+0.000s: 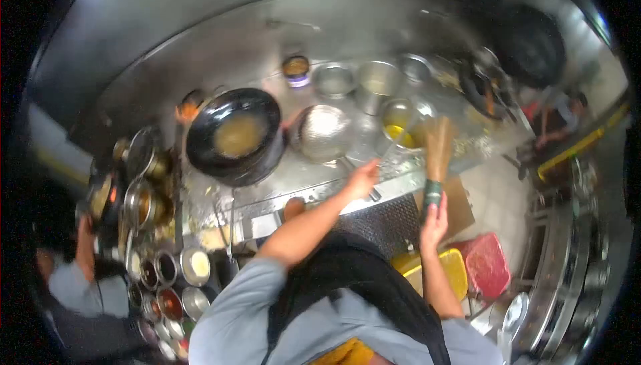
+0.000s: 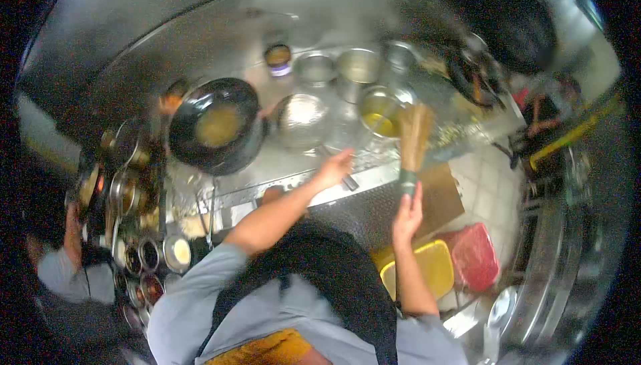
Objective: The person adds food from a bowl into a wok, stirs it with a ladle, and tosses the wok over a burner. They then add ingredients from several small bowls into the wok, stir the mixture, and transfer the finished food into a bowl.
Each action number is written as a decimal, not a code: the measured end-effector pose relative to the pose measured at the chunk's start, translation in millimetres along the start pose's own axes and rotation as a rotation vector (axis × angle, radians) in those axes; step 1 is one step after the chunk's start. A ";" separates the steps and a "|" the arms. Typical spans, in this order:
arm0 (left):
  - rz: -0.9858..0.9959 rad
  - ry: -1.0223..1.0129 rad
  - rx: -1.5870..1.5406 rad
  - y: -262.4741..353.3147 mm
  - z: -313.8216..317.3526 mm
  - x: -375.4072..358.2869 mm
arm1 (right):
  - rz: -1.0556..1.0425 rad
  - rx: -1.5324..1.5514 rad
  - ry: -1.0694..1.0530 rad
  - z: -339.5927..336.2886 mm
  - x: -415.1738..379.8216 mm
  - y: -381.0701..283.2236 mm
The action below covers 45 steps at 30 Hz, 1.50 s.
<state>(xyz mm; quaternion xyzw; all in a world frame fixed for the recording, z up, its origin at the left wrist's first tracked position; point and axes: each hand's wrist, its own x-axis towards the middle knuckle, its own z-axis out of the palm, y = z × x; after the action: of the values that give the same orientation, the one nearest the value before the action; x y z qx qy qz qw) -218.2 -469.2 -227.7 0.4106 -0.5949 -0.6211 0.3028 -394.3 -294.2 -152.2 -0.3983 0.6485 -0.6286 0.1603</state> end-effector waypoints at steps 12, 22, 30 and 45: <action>0.244 0.262 0.250 89.8 -41.6 -127.3 | -0.546 -0.223 -0.462 118.0 -56.2 -58.6; -0.251 0.470 1.215 158.6 -372.9 -226.2 | -0.663 -0.082 -0.956 376.0 -128.9 -105.2; -0.450 0.312 1.344 44.4 -516.4 -91.0 | -0.563 -0.637 -1.163 491.8 -163.2 -86.3; -0.282 0.511 1.086 25.1 -472.6 -48.4 | -0.694 -0.592 -1.158 479.3 -149.7 -80.7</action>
<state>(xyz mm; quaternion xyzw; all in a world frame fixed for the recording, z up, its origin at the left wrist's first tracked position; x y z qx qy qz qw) 213.5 -661.9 -174.3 0.7167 -0.6749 -0.1456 0.0982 65.3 -507.5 -195.8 -0.8753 0.4391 -0.1310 0.1547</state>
